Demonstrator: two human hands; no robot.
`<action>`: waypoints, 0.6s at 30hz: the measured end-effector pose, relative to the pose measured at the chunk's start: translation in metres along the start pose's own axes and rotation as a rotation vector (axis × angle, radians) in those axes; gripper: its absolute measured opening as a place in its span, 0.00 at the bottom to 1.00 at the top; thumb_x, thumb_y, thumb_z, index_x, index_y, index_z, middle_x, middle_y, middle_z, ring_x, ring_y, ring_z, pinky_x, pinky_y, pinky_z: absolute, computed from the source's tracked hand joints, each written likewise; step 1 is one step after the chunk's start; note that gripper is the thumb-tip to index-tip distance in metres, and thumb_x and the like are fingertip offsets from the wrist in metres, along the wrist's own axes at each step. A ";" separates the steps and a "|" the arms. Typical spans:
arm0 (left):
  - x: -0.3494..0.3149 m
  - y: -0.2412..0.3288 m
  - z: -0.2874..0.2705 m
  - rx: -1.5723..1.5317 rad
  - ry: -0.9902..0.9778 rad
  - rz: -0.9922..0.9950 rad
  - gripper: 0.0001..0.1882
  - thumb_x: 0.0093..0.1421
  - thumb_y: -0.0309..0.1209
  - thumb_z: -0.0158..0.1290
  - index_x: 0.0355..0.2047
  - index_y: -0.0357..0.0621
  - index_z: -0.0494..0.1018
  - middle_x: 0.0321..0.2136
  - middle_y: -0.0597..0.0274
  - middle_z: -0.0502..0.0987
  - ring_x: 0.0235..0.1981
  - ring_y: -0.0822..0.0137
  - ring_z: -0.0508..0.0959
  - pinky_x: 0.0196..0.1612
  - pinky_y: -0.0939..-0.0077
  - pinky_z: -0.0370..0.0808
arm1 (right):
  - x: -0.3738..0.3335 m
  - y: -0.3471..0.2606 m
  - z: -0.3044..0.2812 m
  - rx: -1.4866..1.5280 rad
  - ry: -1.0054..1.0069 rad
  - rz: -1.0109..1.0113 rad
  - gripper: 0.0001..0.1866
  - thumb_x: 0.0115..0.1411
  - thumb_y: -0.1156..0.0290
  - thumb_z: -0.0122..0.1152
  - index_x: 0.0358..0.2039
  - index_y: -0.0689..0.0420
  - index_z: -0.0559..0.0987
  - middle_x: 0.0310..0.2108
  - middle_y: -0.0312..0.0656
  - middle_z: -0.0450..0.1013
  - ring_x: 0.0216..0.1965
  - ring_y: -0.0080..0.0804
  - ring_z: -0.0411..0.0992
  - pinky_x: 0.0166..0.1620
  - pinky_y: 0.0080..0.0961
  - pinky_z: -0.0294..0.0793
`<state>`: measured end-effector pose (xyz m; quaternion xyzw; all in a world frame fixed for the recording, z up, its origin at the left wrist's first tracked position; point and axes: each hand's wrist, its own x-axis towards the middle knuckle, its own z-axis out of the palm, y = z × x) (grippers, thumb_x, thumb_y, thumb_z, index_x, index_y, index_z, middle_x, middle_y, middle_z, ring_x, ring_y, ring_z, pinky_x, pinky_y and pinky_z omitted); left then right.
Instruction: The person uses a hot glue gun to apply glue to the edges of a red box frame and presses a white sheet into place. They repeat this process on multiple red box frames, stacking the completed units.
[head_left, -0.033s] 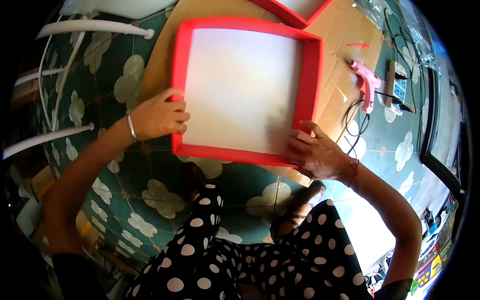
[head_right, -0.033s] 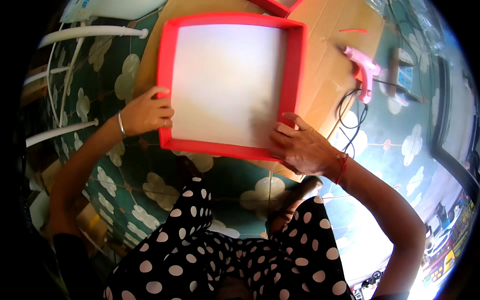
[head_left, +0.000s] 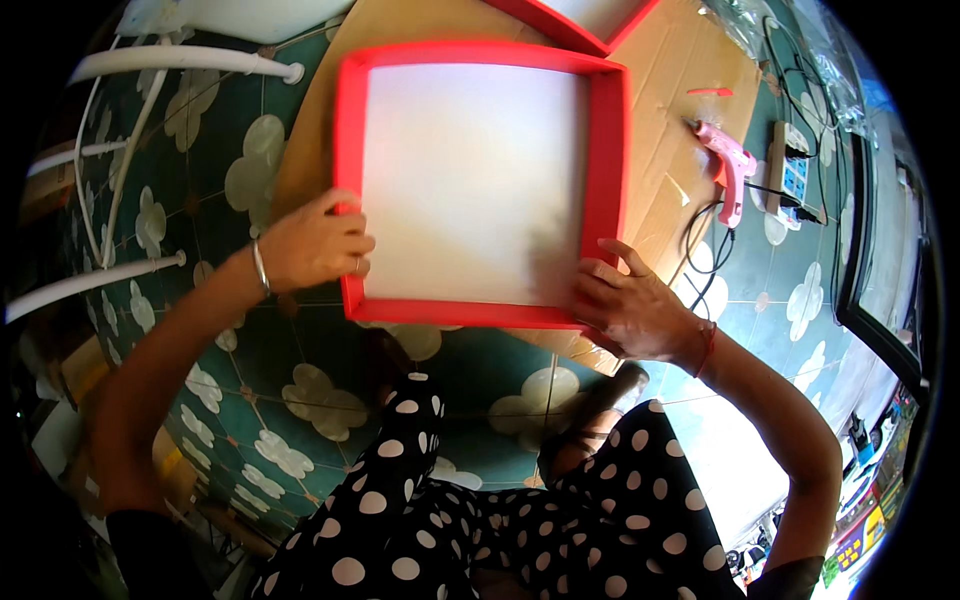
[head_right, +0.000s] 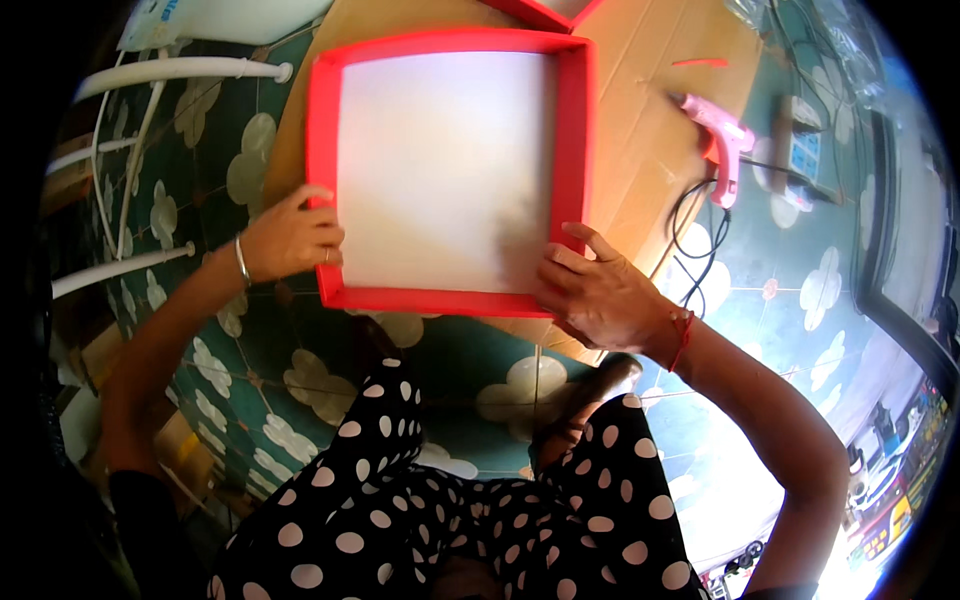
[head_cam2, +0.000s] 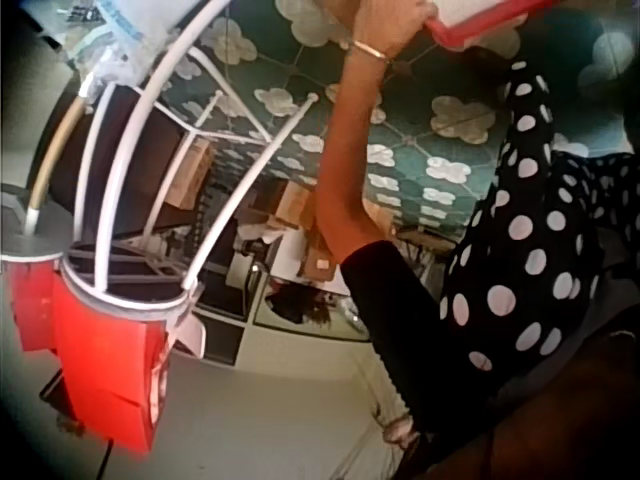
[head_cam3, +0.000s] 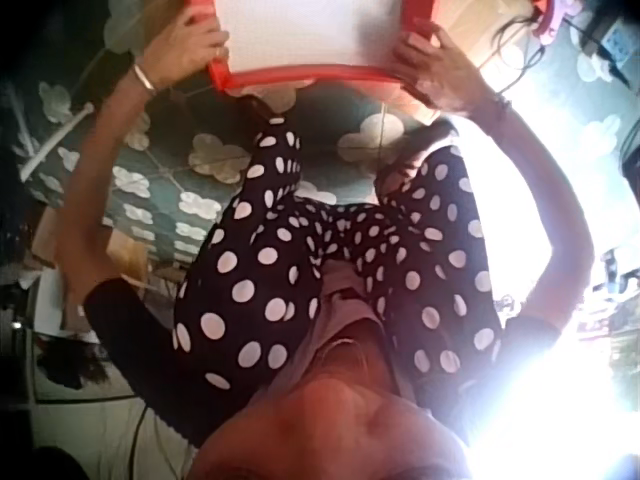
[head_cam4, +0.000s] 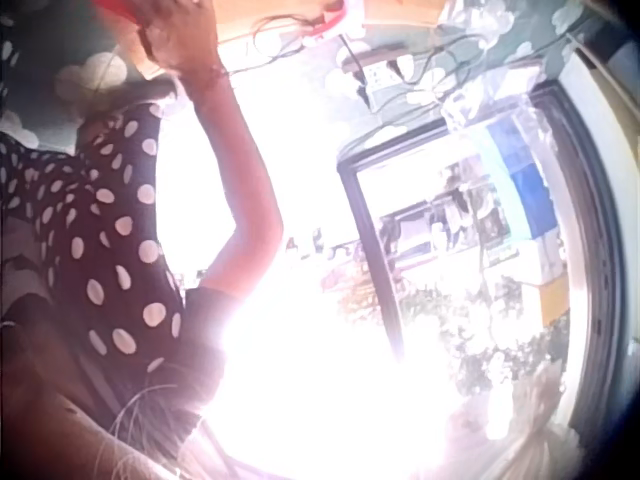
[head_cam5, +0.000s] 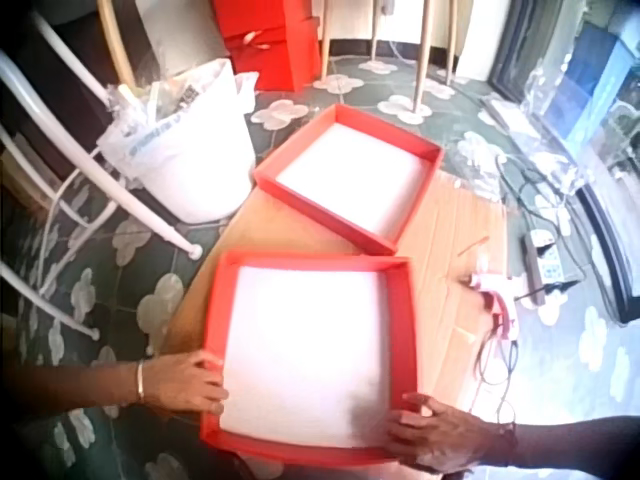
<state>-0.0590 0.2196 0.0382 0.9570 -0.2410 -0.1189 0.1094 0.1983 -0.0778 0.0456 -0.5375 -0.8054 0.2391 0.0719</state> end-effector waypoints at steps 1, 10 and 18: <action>-0.004 0.017 0.010 -0.103 0.082 -0.014 0.02 0.49 0.33 0.50 0.22 0.57 0.72 0.25 0.73 0.67 0.36 0.73 0.71 0.50 0.72 0.65 | 0.001 0.003 -0.002 -0.031 0.018 0.033 0.08 0.50 0.68 0.60 0.32 0.53 0.80 0.42 0.38 0.70 0.53 0.36 0.63 0.65 0.45 0.48; 0.096 0.134 0.050 -0.145 0.387 -0.404 0.05 0.47 0.32 0.52 0.27 0.52 0.74 0.26 0.72 0.71 0.32 0.71 0.72 0.37 0.76 0.69 | 0.025 -0.058 0.001 0.075 0.094 0.128 0.15 0.49 0.63 0.61 0.37 0.55 0.77 0.38 0.40 0.72 0.47 0.35 0.67 0.59 0.42 0.58; 0.061 0.118 0.035 -0.129 0.373 -0.524 0.12 0.47 0.31 0.54 0.34 0.45 0.73 0.28 0.66 0.72 0.33 0.65 0.73 0.36 0.70 0.71 | 0.012 -0.052 0.028 -0.188 0.121 0.137 0.07 0.48 0.72 0.57 0.30 0.55 0.76 0.32 0.37 0.72 0.40 0.30 0.71 0.56 0.36 0.62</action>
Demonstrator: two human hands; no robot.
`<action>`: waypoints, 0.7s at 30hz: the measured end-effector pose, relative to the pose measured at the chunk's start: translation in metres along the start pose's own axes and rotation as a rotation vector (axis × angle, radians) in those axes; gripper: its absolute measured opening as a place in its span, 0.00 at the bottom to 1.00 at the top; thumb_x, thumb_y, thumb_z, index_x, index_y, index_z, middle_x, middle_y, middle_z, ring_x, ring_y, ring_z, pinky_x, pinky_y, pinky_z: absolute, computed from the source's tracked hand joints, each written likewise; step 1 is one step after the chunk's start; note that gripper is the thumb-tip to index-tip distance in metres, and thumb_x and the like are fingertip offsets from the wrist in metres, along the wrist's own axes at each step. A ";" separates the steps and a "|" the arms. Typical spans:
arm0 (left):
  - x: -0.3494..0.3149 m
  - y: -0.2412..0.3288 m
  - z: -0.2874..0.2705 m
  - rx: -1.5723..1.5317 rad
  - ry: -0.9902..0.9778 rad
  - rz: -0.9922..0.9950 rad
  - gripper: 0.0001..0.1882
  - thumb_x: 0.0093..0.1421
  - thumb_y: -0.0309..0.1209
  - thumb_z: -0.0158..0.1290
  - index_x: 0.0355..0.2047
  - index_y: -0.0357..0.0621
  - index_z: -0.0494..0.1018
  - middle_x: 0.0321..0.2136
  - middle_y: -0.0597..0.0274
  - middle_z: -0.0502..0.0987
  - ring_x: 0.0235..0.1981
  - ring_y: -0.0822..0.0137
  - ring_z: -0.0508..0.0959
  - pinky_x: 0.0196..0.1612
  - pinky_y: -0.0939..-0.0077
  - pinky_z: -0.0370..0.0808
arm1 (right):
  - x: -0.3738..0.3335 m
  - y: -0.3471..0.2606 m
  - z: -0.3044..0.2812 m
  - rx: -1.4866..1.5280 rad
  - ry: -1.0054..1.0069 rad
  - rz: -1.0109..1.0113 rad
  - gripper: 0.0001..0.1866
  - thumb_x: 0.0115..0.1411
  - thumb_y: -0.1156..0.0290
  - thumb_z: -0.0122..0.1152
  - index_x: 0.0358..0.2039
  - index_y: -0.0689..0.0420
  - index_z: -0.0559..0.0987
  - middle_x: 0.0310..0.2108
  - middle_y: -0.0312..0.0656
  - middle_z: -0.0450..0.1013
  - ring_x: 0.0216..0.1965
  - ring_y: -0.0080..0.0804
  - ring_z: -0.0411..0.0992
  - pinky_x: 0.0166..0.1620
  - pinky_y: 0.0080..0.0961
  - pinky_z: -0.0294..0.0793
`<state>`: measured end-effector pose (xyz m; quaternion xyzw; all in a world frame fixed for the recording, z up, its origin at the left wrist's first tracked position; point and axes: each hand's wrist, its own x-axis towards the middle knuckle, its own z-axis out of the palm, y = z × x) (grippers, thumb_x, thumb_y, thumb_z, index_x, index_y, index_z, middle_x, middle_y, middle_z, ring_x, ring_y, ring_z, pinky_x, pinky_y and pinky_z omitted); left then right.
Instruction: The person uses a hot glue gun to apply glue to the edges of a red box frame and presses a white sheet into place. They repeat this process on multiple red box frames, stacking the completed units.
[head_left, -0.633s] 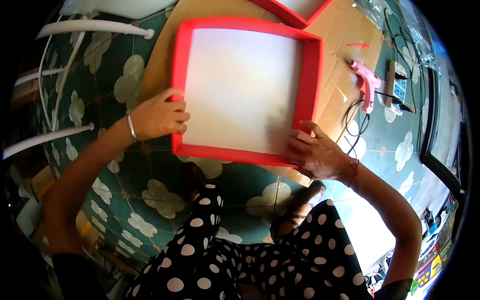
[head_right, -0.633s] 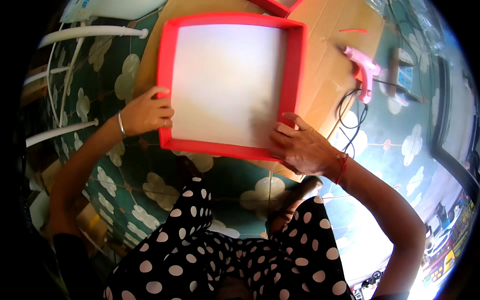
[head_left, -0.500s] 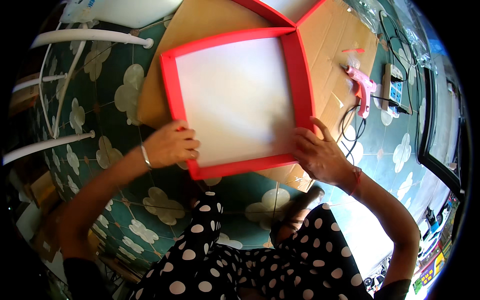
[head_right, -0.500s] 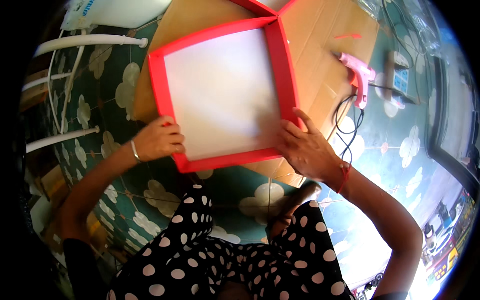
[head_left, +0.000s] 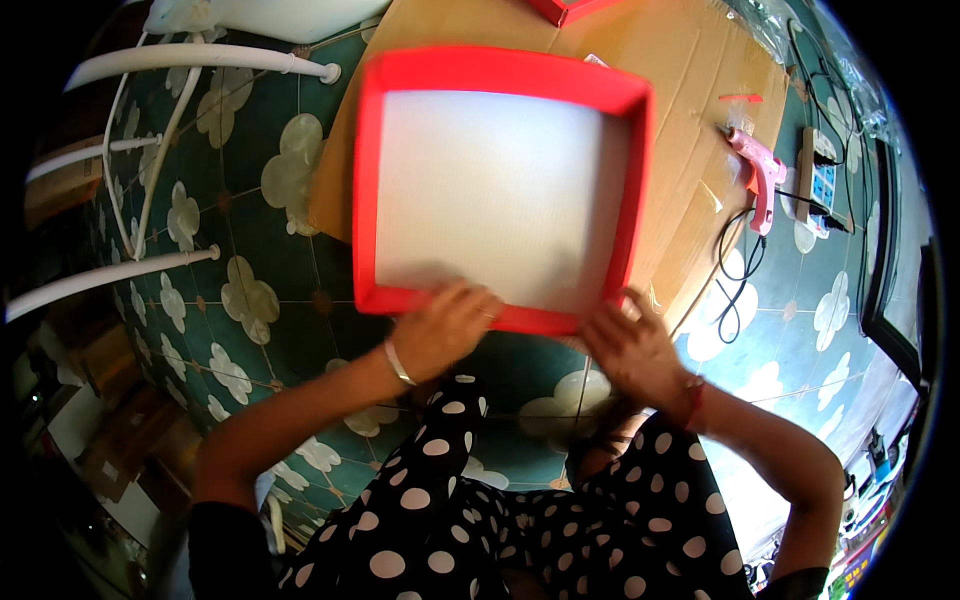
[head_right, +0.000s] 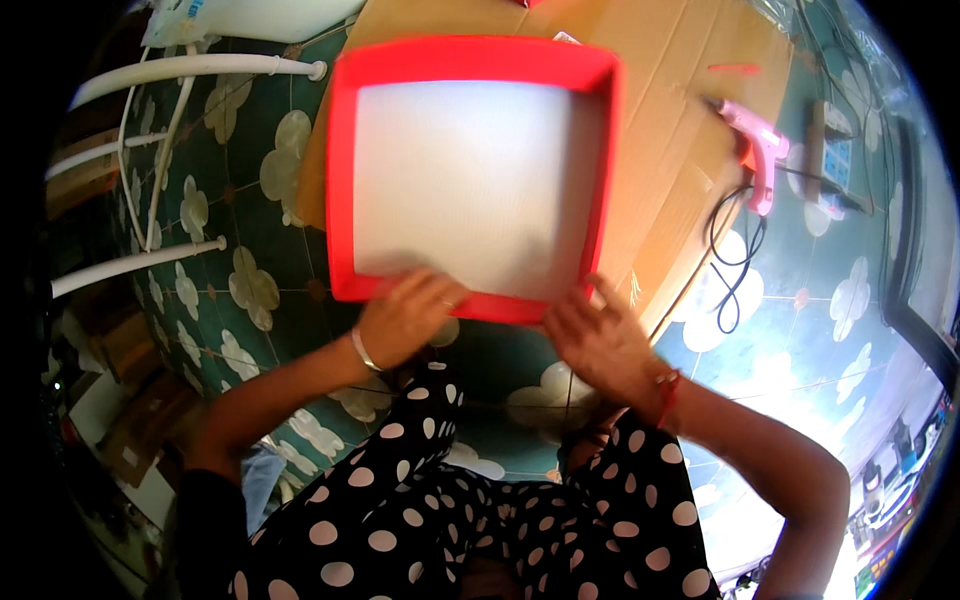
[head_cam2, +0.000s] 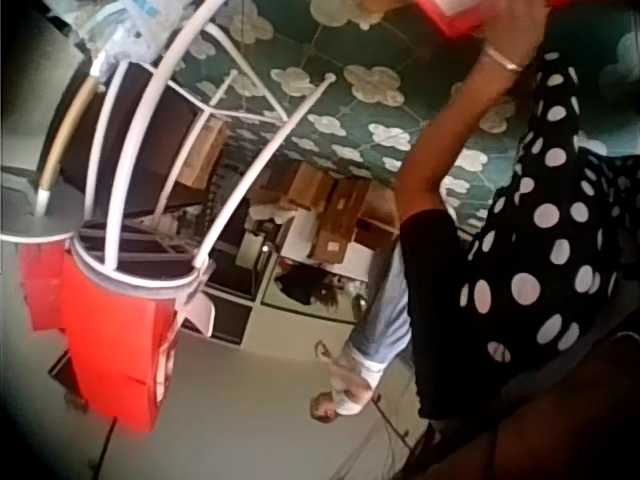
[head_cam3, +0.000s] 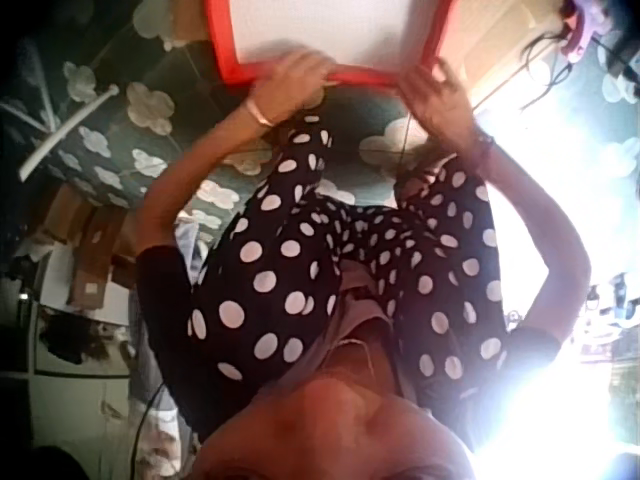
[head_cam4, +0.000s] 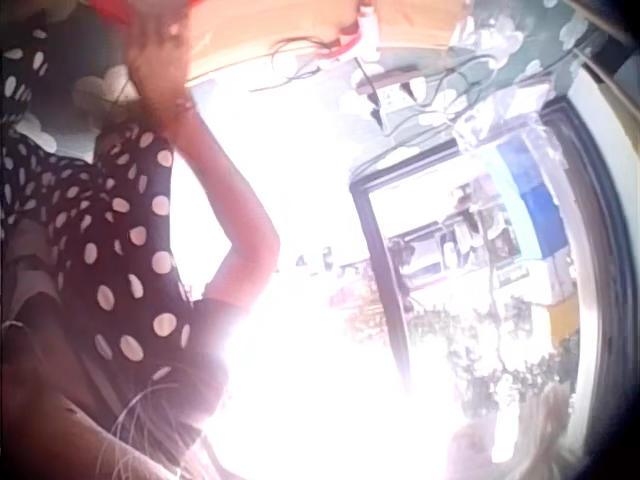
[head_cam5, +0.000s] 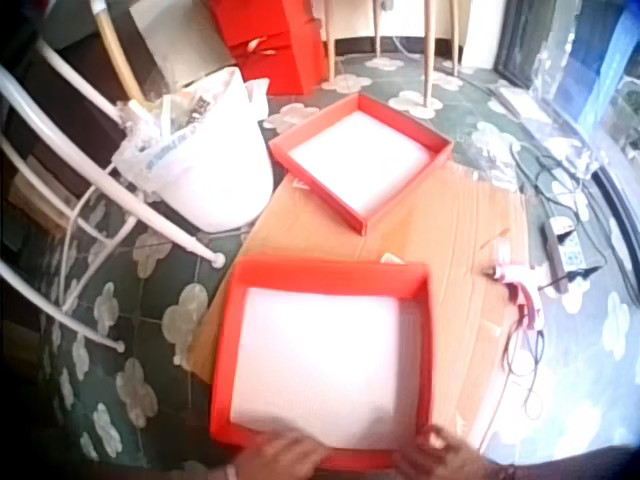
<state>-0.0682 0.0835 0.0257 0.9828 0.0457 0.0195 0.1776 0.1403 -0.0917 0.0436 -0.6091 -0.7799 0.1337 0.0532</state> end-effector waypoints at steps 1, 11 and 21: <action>-0.010 -0.010 -0.012 0.037 -0.070 -0.050 0.11 0.47 0.30 0.54 0.34 0.45 0.73 0.28 0.65 0.72 0.33 0.65 0.73 0.36 0.70 0.71 | 0.001 0.013 -0.007 -0.058 0.026 0.022 0.07 0.48 0.73 0.57 0.29 0.57 0.76 0.32 0.37 0.72 0.42 0.30 0.71 0.58 0.38 0.61; 0.061 0.020 0.002 -0.193 -0.256 -0.342 0.24 0.48 0.32 0.59 0.44 0.41 0.63 0.17 0.56 0.75 0.20 0.51 0.76 0.27 0.58 0.72 | 0.048 0.011 0.009 0.110 0.085 -0.013 0.14 0.47 0.72 0.57 0.36 0.61 0.77 0.38 0.40 0.72 0.43 0.35 0.68 0.54 0.36 0.62; 0.047 0.010 -0.010 -0.219 -0.255 0.171 0.25 0.46 0.42 0.63 0.42 0.47 0.69 0.29 0.66 0.77 0.35 0.63 0.76 0.41 0.69 0.69 | 0.025 0.040 0.013 0.135 0.049 -0.028 0.09 0.46 0.65 0.60 0.31 0.45 0.78 0.33 0.32 0.66 0.42 0.29 0.63 0.48 0.32 0.59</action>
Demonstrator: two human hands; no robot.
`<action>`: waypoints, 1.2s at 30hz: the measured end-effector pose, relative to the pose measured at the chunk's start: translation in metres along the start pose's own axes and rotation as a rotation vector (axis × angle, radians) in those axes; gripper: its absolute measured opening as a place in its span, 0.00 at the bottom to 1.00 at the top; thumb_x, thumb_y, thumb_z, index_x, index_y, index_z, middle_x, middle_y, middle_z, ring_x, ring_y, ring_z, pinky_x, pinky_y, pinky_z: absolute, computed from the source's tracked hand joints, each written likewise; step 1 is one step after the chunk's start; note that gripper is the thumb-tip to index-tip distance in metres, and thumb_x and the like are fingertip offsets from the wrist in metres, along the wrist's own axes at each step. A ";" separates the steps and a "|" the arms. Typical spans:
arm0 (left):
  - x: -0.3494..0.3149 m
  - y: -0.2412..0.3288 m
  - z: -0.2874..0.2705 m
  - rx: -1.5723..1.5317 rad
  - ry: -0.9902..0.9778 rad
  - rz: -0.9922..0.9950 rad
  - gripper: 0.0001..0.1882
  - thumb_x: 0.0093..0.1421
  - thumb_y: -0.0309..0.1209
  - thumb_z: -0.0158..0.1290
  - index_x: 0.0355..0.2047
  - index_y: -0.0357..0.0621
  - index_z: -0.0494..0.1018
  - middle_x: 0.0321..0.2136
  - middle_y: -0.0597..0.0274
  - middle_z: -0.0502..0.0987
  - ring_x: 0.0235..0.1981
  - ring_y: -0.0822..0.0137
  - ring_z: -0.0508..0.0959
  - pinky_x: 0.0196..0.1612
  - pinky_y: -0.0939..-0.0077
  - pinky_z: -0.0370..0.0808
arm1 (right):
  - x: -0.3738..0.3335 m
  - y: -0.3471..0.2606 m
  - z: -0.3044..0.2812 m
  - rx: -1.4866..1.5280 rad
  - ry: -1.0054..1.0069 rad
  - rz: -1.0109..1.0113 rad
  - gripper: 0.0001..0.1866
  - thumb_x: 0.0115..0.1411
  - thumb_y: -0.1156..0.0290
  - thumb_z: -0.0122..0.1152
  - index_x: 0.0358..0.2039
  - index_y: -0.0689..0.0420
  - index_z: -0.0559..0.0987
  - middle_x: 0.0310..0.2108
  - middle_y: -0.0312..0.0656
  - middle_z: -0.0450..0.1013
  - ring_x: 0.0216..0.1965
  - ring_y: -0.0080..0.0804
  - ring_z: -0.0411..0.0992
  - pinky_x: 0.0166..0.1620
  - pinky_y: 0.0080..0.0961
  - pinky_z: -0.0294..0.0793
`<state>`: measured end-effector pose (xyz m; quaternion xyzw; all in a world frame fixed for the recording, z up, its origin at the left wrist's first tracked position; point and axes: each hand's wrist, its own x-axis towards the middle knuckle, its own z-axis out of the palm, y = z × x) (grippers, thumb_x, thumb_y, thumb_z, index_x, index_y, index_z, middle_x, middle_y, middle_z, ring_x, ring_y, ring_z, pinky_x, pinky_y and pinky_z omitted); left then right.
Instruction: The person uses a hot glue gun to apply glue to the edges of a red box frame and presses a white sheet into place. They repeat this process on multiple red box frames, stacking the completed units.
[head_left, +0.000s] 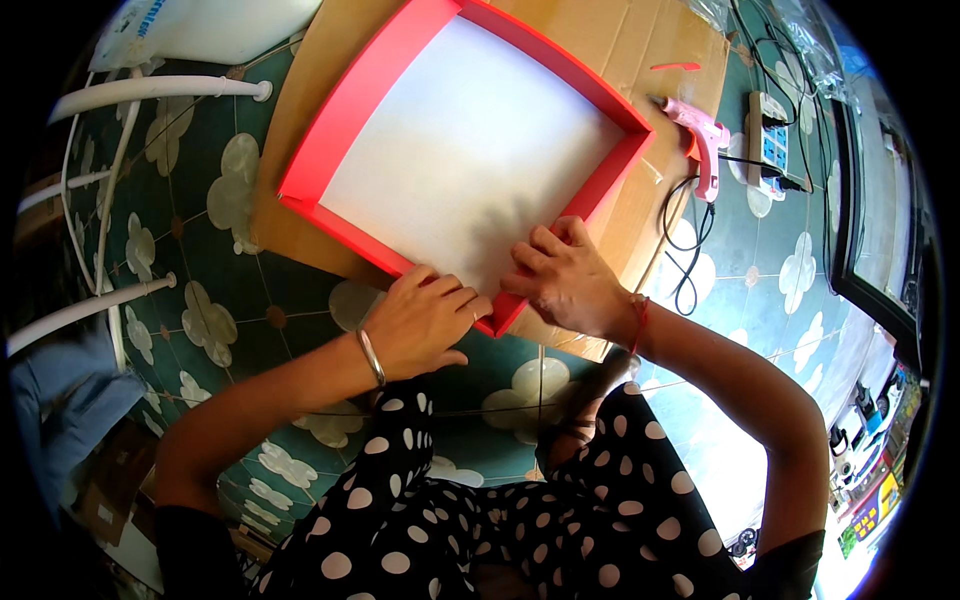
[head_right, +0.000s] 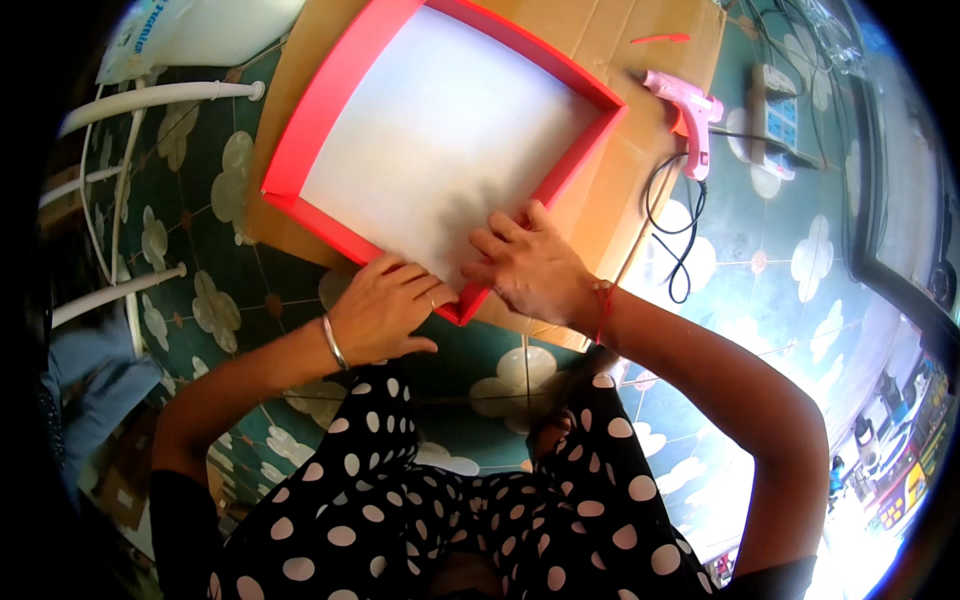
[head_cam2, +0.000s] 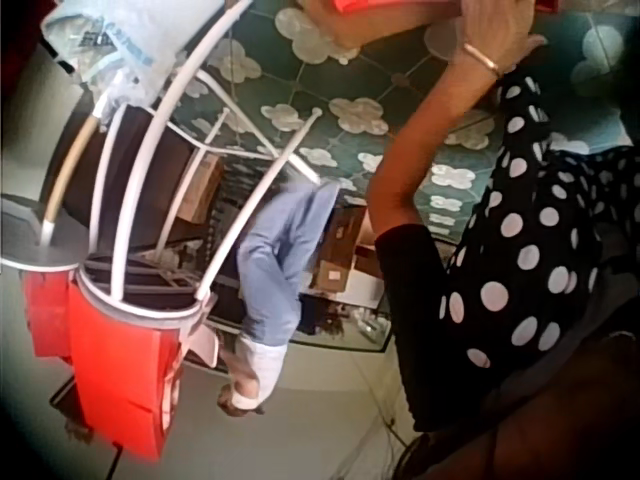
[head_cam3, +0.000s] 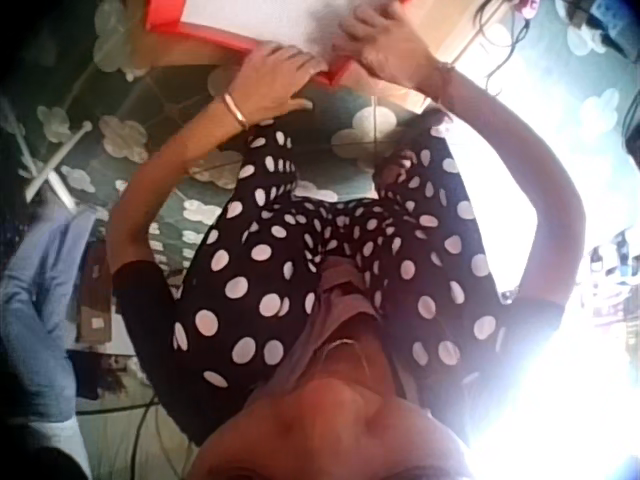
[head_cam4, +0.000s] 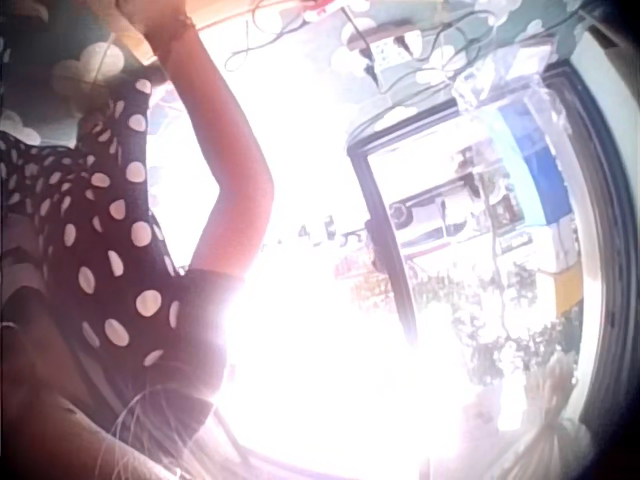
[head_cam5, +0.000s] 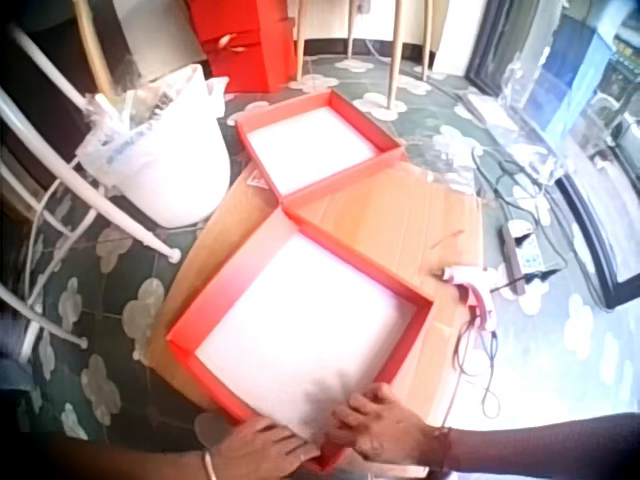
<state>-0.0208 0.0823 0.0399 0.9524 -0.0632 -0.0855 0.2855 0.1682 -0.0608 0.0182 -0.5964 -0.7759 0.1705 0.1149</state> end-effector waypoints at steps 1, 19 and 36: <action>-0.003 0.004 0.008 0.022 0.044 -0.072 0.18 0.43 0.40 0.63 0.34 0.49 0.73 0.32 0.69 0.75 0.38 0.68 0.74 0.44 0.73 0.66 | 0.003 -0.002 -0.002 0.009 -0.016 -0.006 0.08 0.46 0.64 0.60 0.30 0.45 0.78 0.32 0.32 0.66 0.42 0.29 0.63 0.48 0.32 0.59; 0.019 0.045 0.045 -0.219 0.196 -0.524 0.10 0.52 0.35 0.57 0.34 0.48 0.77 0.31 0.64 0.73 0.36 0.59 0.75 0.36 0.62 0.71 | -0.016 -0.030 -0.029 0.439 0.147 0.491 0.21 0.53 0.68 0.58 0.49 0.55 0.72 0.45 0.49 0.67 0.45 0.49 0.69 0.48 0.46 0.69; 0.135 -0.030 -0.012 0.099 0.225 -0.313 0.21 0.48 0.26 0.59 0.43 0.43 0.68 0.36 0.60 0.74 0.39 0.59 0.74 0.40 0.63 0.72 | 0.014 0.068 -0.033 0.281 0.050 0.491 0.11 0.54 0.71 0.58 0.37 0.60 0.73 0.36 0.49 0.72 0.29 0.51 0.73 0.34 0.38 0.75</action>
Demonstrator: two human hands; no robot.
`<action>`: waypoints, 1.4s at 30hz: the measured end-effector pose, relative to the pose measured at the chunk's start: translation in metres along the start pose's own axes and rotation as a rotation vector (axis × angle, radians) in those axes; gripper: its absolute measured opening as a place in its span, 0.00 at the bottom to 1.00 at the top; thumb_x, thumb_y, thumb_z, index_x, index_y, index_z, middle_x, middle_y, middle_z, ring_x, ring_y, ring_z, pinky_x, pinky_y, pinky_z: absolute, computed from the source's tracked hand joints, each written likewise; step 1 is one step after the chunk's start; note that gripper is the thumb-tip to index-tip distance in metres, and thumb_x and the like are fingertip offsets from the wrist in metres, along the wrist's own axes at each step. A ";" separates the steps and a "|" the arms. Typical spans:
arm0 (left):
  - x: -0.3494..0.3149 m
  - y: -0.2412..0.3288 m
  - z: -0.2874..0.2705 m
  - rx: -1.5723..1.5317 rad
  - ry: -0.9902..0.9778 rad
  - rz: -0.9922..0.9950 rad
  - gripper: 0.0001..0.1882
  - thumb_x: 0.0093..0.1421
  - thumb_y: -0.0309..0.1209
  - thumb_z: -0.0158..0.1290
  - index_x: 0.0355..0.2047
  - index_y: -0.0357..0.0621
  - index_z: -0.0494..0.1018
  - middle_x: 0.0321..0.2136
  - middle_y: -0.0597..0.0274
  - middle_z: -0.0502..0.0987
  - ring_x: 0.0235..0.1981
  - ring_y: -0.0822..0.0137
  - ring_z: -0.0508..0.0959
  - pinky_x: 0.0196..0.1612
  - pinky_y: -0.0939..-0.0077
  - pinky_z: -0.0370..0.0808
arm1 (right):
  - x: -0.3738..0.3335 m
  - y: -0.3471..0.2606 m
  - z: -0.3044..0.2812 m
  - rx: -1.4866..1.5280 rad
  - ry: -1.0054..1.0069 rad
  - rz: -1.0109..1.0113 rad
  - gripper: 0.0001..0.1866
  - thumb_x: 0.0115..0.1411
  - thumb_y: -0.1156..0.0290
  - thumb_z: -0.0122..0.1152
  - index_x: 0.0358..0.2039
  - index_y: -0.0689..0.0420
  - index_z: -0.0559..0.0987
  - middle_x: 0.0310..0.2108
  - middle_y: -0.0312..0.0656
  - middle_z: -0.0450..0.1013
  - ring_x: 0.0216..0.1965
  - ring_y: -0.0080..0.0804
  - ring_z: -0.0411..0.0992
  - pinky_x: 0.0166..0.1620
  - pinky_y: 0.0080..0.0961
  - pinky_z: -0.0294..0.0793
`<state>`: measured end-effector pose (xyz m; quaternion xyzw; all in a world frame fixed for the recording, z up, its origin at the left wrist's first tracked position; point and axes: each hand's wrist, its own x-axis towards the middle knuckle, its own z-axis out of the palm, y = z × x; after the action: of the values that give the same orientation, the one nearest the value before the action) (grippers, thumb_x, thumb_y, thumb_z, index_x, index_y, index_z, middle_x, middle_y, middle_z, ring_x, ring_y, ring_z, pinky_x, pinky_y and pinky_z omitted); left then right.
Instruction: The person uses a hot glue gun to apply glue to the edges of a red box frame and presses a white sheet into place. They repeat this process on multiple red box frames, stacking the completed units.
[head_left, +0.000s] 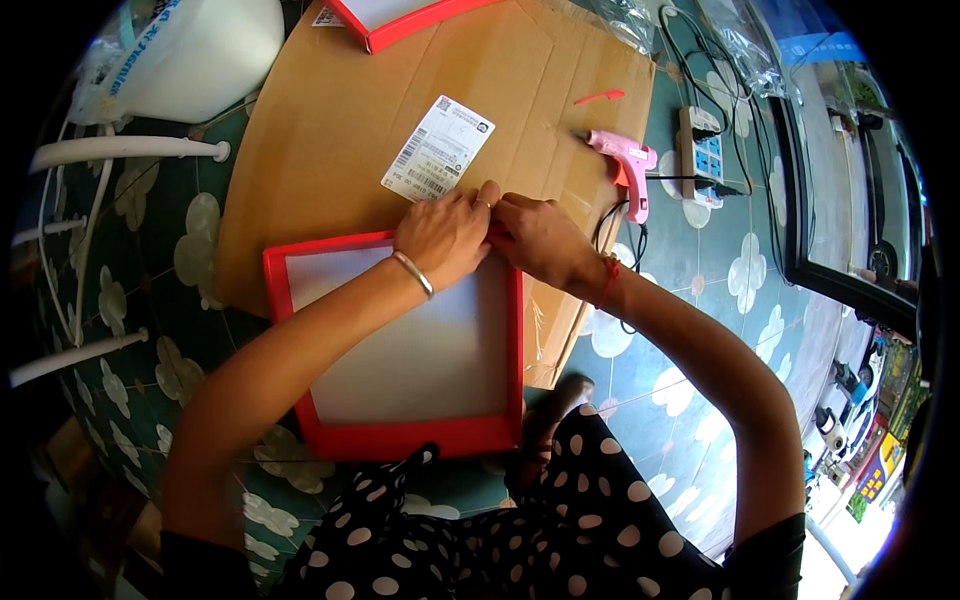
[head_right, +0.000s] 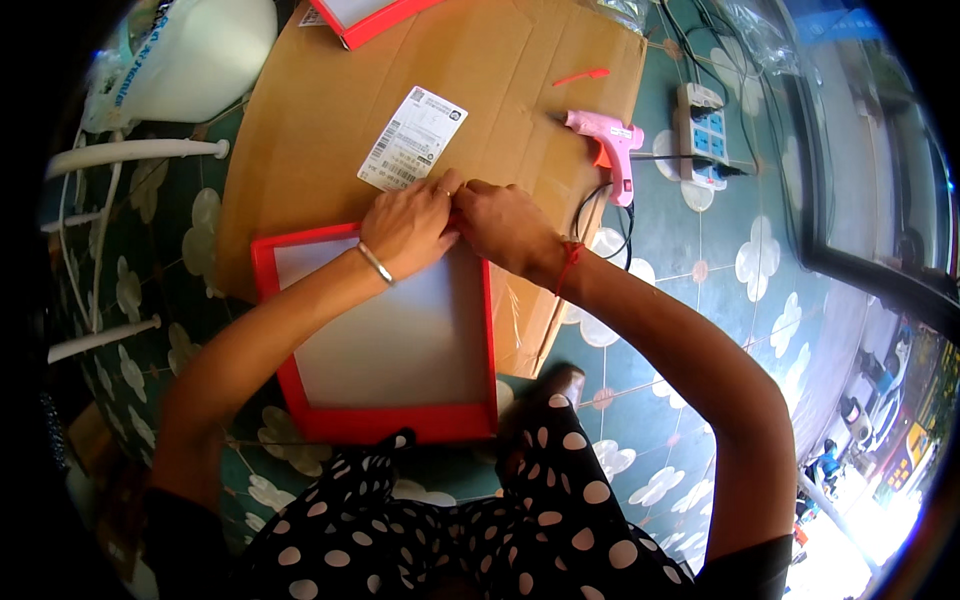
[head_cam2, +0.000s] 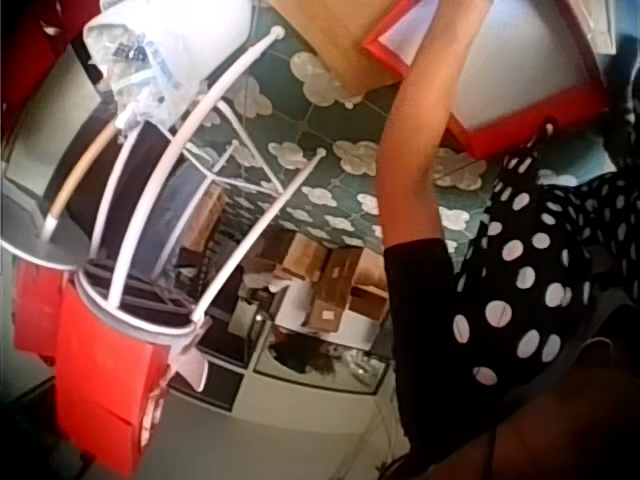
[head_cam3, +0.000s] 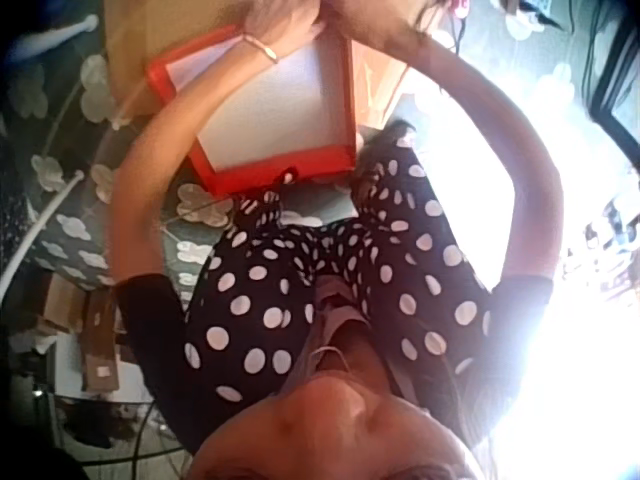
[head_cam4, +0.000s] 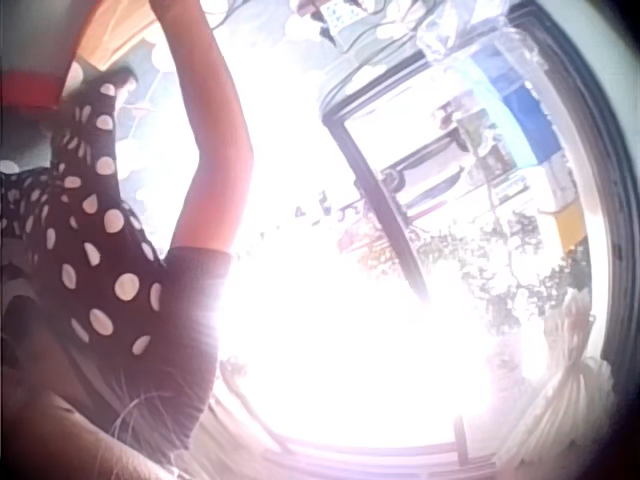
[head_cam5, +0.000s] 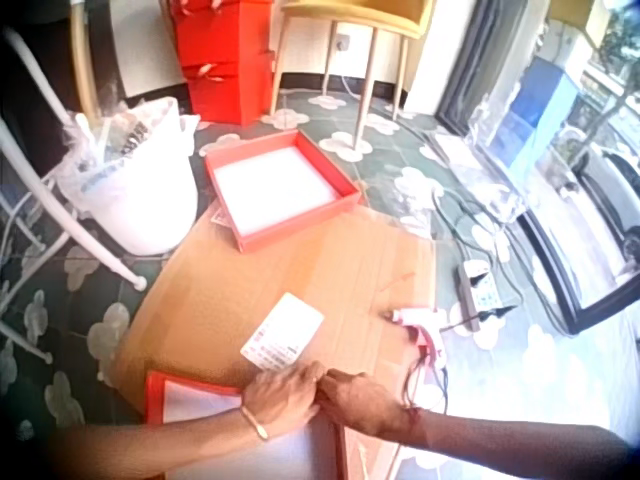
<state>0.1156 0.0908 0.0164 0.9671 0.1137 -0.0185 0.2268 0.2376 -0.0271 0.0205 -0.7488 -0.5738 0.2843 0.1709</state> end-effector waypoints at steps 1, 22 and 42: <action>0.002 -0.001 0.005 0.047 -0.067 -0.085 0.20 0.48 0.26 0.58 0.43 0.43 0.68 0.34 0.61 0.74 0.37 0.60 0.75 0.37 0.63 0.73 | 0.001 0.000 -0.006 0.093 0.010 0.049 0.12 0.53 0.69 0.59 0.37 0.60 0.73 0.37 0.49 0.73 0.31 0.50 0.74 0.35 0.38 0.74; 0.000 -0.030 0.030 0.140 0.154 0.056 0.12 0.52 0.29 0.55 0.37 0.41 0.72 0.32 0.61 0.74 0.32 0.61 0.76 0.34 0.65 0.75 | -0.061 0.112 -0.059 0.859 0.147 0.769 0.13 0.60 0.67 0.54 0.44 0.55 0.67 0.29 0.36 0.71 0.25 0.20 0.72 0.30 0.18 0.74; -0.005 -0.024 0.038 0.126 0.235 -0.005 0.12 0.46 0.24 0.54 0.34 0.40 0.73 0.28 0.59 0.74 0.30 0.61 0.77 0.30 0.68 0.74 | -0.093 -0.031 -0.044 0.660 -0.015 0.302 0.17 0.58 0.82 0.53 0.49 0.62 0.71 0.45 0.43 0.71 0.43 0.34 0.71 0.46 0.30 0.71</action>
<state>0.1060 0.0942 -0.0274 0.9746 0.1405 0.0871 0.1508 0.2244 -0.1036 0.0943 -0.7275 -0.3350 0.4819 0.3553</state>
